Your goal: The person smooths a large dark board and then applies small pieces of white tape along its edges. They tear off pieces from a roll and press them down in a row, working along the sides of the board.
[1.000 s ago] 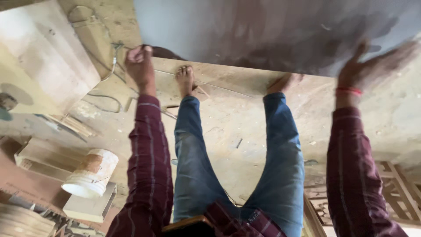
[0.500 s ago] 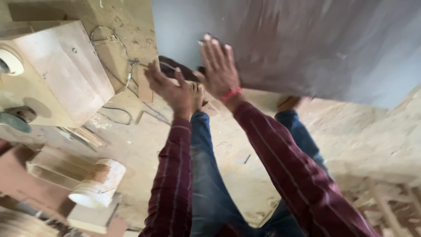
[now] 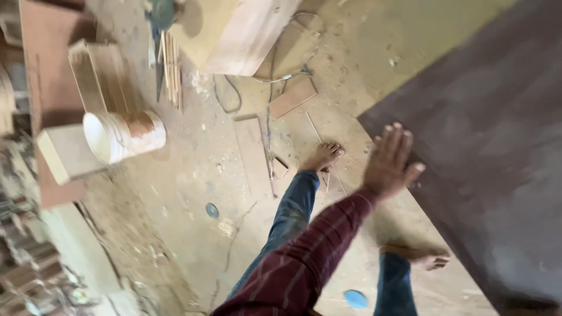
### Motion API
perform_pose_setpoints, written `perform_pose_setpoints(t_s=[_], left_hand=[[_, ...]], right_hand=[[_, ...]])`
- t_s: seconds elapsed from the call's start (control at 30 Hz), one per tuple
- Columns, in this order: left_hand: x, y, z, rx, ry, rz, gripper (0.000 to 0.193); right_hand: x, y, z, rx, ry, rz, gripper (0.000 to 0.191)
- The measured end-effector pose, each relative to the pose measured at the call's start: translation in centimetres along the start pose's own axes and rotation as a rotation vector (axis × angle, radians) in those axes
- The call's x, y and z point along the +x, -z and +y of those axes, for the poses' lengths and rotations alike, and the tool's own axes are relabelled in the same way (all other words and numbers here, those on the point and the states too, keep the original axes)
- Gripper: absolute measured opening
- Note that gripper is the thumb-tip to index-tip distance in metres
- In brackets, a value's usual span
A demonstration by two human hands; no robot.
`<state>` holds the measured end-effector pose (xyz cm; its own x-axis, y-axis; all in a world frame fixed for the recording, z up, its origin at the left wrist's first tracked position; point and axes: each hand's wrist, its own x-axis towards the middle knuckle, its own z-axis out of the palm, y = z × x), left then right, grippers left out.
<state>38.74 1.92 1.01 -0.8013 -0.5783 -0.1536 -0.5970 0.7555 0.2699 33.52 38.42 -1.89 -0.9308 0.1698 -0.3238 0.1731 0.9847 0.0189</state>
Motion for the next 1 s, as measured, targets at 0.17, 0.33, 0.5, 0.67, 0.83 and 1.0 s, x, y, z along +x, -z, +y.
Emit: perform_pose_setpoints(t_s=[0.17, 0.33, 0.5, 0.67, 0.83, 1.0], left_hand=[[1.4, 5.7, -11.3, 0.027, 0.296, -0.115, 0.082], [-1.1, 16.9, -15.9, -0.797, 0.691, -0.099, 0.083], [-1.1, 27.0, -17.3, -1.676, 0.176, -0.090, 0.084], [1.4, 27.8, -31.2, -0.893, 0.119, 0.096, 0.071], [-0.6, 21.4, -45.5, -0.317, 0.481, -0.465, 0.034], [-6.2, 17.3, -50.9, -0.861, 0.939, 0.254, 0.024]], right_hand=[[-6.9, 1.7, -9.8, 0.553, 0.155, -0.315, 0.081], [-16.8, 4.5, -26.0, 1.185, 0.109, -0.989, 0.078], [-26.0, 8.1, -42.9, 1.438, 0.176, -1.299, 0.076], [-29.1, 9.7, -59.1, 1.354, 0.369, -1.393, 0.073], [-29.8, 7.6, -78.9, 0.827, 0.794, -0.922, 0.054], [-29.5, 3.5, -93.5, 0.315, 1.620, 0.463, 0.061]])
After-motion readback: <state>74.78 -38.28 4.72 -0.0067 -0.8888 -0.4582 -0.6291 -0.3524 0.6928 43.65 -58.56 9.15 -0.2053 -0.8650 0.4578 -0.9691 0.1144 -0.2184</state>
